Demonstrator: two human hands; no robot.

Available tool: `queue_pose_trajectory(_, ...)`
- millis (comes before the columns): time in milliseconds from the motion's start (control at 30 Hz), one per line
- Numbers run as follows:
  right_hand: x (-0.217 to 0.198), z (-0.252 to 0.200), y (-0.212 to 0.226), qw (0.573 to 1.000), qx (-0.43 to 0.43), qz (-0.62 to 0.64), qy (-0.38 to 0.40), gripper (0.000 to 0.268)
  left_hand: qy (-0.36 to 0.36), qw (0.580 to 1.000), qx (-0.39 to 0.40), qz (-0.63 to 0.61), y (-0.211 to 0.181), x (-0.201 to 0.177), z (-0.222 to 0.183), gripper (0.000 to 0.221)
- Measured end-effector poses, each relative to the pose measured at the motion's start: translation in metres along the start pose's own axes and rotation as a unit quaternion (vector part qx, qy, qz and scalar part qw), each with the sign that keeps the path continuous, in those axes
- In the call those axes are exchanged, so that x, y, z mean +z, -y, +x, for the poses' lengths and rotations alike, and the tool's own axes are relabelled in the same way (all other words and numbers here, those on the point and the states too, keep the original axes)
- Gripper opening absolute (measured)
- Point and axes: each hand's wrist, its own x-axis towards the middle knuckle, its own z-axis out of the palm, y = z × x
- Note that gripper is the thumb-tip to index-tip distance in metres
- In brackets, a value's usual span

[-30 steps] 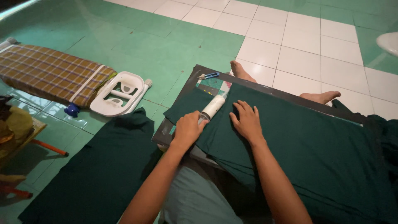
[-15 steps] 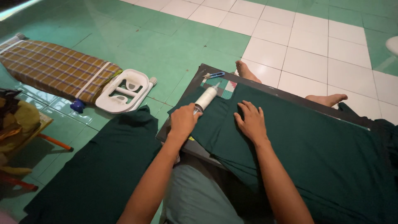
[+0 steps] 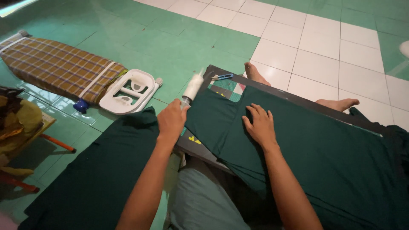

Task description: Preparing a green t-shirt for screen printing by lint-rolling the surface and aligning it on the printing frame.

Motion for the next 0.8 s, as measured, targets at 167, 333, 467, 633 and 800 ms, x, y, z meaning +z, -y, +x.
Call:
queue_pose_trajectory(167, 0.002, 0.002, -0.002, 1.0, -0.003, -0.005, 0.0, 0.048, 0.047, 0.996, 0.005, -0.07, -0.015, -0.045, -0.024, 0.029)
queue_pose_trajectory(333, 0.003, 0.004, -0.004, 1.0, 0.001, -0.001, 0.008, 0.05, 0.123, 0.982, 0.065, -0.131, -0.041, -0.05, -0.058, 0.027)
queue_pose_trajectory(467, 0.002, 0.004, -0.003, 1.0, 0.001, -0.002, 0.012, 0.049, 0.156, 0.978, 0.104, -0.091, -0.057, -0.023, -0.076, 0.025)
queue_pose_trajectory(633, -0.002, -0.001, -0.002, 1.0, 0.002, 0.019, 0.017, 0.049, 0.156, 0.98, 0.11, -0.058, -0.054, -0.016, -0.081, 0.022)
queue_pose_trajectory(800, -0.003, 0.0, 0.001, 1.0, 0.004, 0.003, 0.01, 0.047, 0.129, 0.989, 0.074, -0.003, -0.036, -0.017, -0.071, 0.025)
